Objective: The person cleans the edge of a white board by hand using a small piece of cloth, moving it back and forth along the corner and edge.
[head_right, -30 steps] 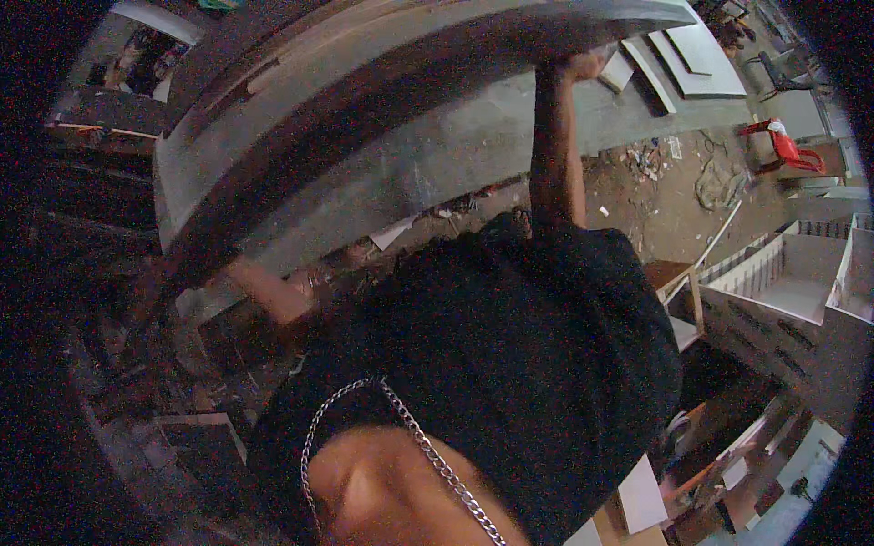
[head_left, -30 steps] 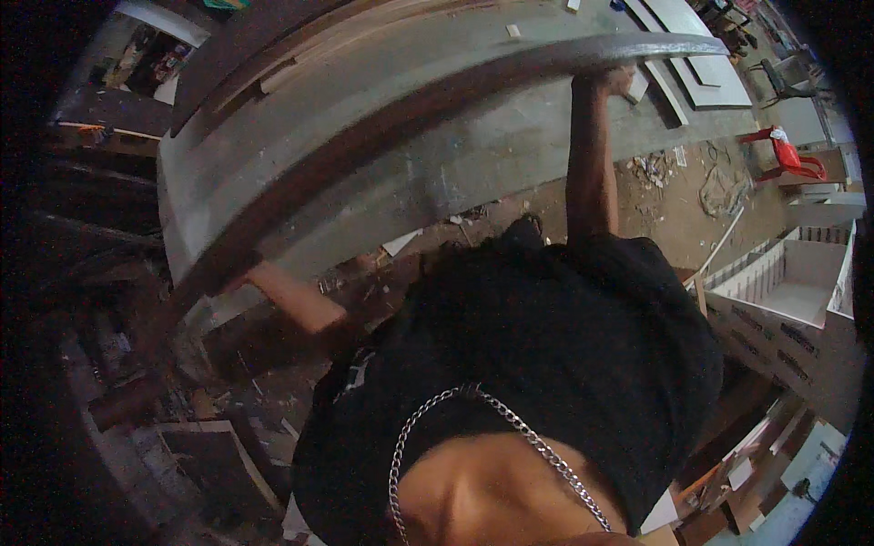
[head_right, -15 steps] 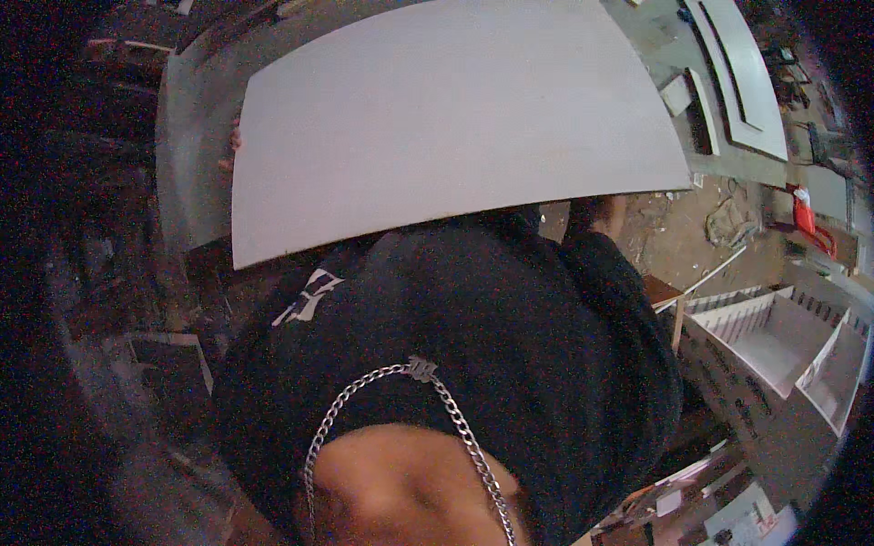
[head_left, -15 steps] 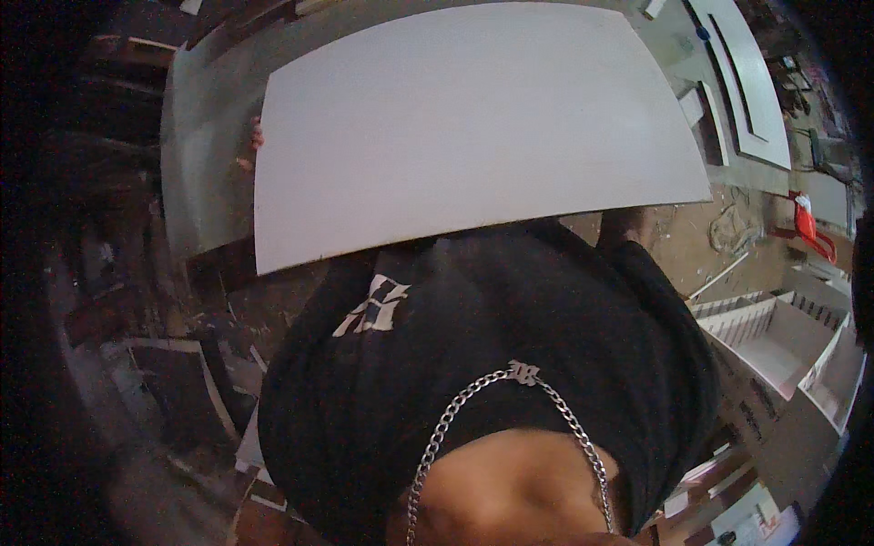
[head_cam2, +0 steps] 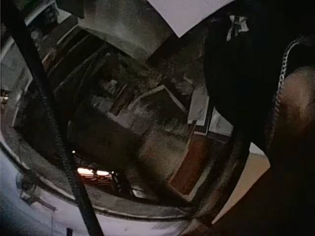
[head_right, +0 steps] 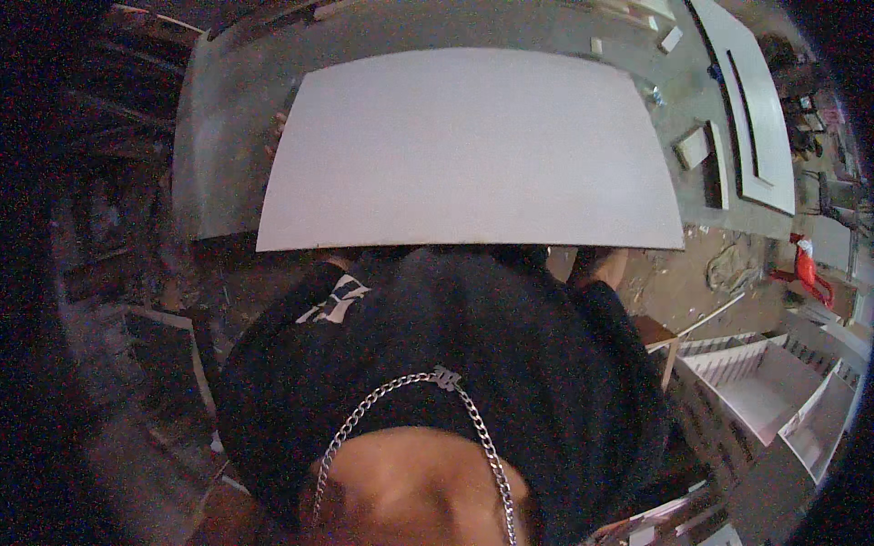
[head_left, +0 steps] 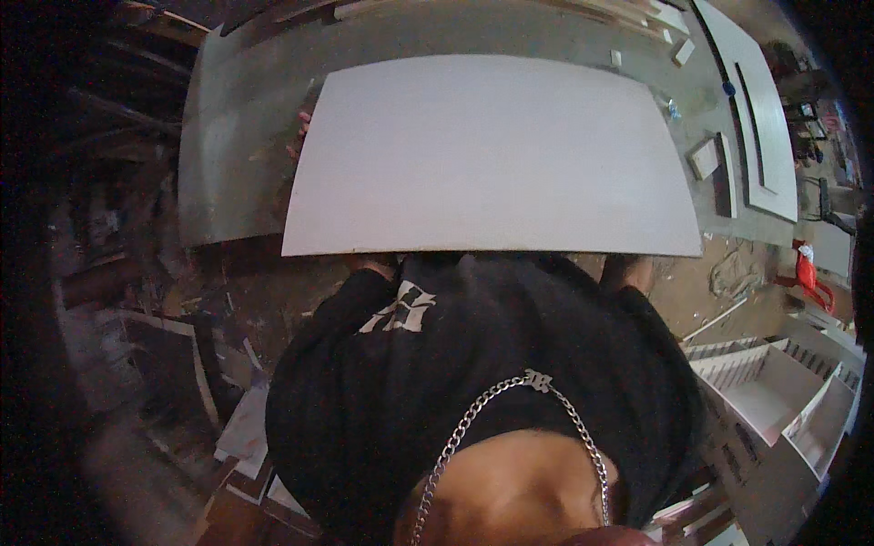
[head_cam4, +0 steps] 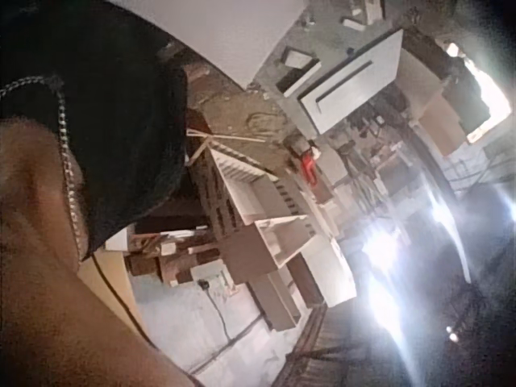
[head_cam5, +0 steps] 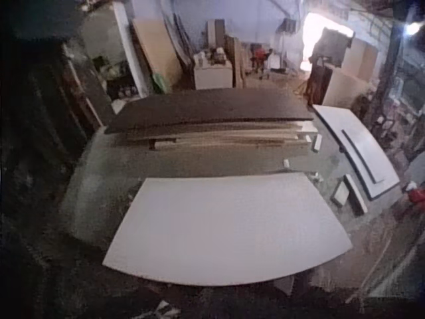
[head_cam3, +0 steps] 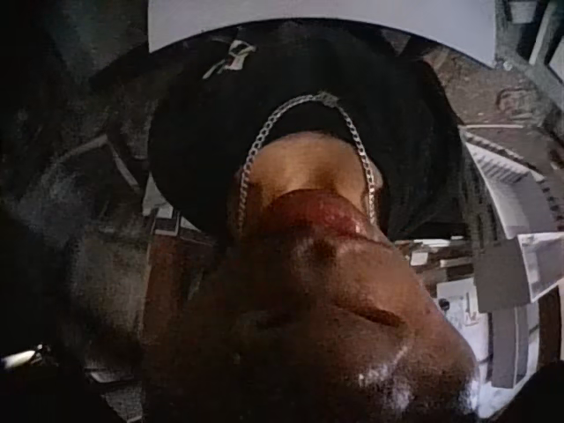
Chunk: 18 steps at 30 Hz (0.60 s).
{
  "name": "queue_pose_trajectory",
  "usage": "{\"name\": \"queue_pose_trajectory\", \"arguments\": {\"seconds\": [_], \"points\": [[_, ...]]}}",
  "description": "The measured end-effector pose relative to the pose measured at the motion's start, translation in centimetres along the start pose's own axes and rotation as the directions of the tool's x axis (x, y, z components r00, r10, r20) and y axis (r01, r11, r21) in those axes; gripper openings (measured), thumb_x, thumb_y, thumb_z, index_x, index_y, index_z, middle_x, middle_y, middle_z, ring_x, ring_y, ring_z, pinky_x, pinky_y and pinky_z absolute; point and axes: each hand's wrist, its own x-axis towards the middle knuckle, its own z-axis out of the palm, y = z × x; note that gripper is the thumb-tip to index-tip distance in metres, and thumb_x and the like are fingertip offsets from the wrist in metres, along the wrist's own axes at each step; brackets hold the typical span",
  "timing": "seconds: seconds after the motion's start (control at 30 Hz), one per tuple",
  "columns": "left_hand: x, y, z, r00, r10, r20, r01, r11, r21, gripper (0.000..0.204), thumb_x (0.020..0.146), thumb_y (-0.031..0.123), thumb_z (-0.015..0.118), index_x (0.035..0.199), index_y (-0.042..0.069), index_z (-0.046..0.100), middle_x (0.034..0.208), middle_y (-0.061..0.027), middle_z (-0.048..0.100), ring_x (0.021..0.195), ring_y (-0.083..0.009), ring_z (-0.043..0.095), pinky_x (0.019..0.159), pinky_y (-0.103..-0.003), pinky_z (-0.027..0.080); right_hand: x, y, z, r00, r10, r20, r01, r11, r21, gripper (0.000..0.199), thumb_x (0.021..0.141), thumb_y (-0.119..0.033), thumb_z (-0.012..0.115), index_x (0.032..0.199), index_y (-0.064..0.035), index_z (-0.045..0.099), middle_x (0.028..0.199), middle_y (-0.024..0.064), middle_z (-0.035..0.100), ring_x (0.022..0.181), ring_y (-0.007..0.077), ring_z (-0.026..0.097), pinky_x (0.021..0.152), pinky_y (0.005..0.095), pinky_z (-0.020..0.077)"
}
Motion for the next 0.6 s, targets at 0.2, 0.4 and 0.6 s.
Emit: {"name": "queue_pose_trajectory", "arguments": {"seconds": [0.2, 0.4, 0.6], "points": [[-1.0, -0.1, 0.1, 0.999, 0.039, 0.020, -0.039, 0.999, -0.017, 0.067, 0.093, 0.053, 0.045, 0.142, 0.009, 0.039, 0.148, -0.0122, 0.038, 0.135, -0.0310, 0.036, 0.112, -0.051, 0.026, -0.7, -0.1, -0.6, 0.999, 0.032, 0.013, -0.032, 0.999, -0.035, 0.032, 0.092, -0.026, 0.052, 0.112, -0.0015, 0.058, 0.112, 0.0155, 0.062, 0.100, 0.0307, 0.060, 0.088, 0.0486, 0.0505], [-3.5, -0.6, -0.1, 0.998, 0.037, 0.058, -0.035, 0.999, -0.038, 0.065, 0.093, 0.052, 0.045, 0.141, 0.008, 0.040, 0.148, -0.0120, 0.039, 0.135, -0.0313, 0.036, 0.112, -0.051, 0.026, -1.9, -0.3, -2.9, 0.998, 0.069, 0.012, -0.068, 0.994, -0.089, 0.033, 0.092, -0.026, 0.052, 0.114, -0.0019, 0.058, 0.114, 0.0153, 0.062, 0.102, 0.0309, 0.059, 0.089, 0.0495, 0.0500], [-3.7, -1.3, 0.3, 0.991, 0.062, 0.122, -0.052, 0.995, -0.085, 0.064, 0.093, 0.050, 0.044, 0.141, 0.008, 0.041, 0.147, -0.0118, 0.039, 0.134, -0.0317, 0.037, 0.112, -0.052, 0.027, -2.6, -0.1, -2.6, 0.998, 0.063, 0.024, -0.060, 0.995, -0.083, 0.034, 0.092, -0.026, 0.053, 0.116, -0.0024, 0.058, 0.116, 0.0150, 0.061, 0.104, 0.0310, 0.059, 0.091, 0.0504, 0.0496]]}}
